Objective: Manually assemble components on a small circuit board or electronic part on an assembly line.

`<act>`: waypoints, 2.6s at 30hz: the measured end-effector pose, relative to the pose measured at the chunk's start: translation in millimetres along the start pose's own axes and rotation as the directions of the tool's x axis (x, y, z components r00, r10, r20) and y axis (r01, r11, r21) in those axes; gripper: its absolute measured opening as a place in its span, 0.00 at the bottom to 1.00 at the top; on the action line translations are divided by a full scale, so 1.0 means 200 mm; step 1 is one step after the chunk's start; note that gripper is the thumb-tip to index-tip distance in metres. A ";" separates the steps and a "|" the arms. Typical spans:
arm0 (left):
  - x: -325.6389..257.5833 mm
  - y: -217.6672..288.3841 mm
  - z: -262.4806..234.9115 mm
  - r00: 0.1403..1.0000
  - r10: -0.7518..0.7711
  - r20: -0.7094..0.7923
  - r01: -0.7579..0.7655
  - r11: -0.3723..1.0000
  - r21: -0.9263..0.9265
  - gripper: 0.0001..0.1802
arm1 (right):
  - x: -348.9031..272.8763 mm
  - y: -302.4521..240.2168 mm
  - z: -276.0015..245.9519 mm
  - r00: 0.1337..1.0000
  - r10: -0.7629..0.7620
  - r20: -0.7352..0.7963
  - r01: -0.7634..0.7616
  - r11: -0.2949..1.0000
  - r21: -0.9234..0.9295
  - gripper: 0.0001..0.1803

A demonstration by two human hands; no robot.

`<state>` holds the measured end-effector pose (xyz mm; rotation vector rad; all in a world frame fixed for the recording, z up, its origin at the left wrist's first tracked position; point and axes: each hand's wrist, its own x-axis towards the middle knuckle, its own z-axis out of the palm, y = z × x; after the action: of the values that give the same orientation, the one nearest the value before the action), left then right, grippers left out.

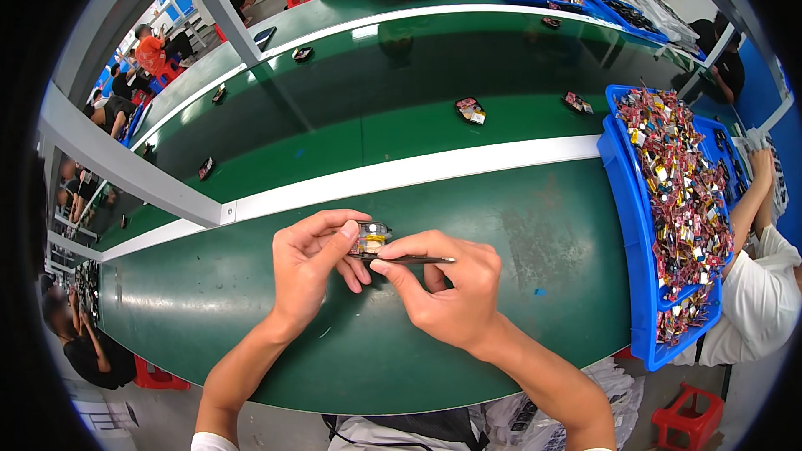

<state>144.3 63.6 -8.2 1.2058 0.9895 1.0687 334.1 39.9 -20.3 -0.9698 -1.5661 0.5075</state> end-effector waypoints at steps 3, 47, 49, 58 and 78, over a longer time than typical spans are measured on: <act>0.00 0.00 0.01 1.000 -0.014 0.005 0.014 1.000 0.000 0.15 | -0.01 0.01 0.00 0.999 -0.045 0.003 0.045 0.999 -0.014 0.09; 0.64 -0.11 -0.47 0.896 0.139 -0.421 0.022 0.934 0.356 0.13 | 0.02 0.03 0.02 0.941 -0.337 -0.024 0.328 0.929 -0.171 0.11; 0.70 -0.07 -0.53 0.871 0.244 -0.427 0.067 0.802 0.593 0.10 | 0.00 0.05 0.02 0.936 -0.351 0.004 0.346 0.922 -0.173 0.11; 0.87 0.03 -0.35 0.744 0.664 -0.076 -0.132 0.257 0.957 0.15 | -0.02 0.04 0.03 0.930 -0.366 0.045 0.368 0.916 -0.161 0.12; 0.83 0.01 0.02 0.996 0.092 0.001 -0.069 0.738 0.671 0.10 | -0.01 0.02 0.03 0.942 -0.331 0.048 0.335 0.935 -0.121 0.10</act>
<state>185.4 224.7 -9.2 1.8364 1.4290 0.8045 330.3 41.8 -26.1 -0.7705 -1.7609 0.1846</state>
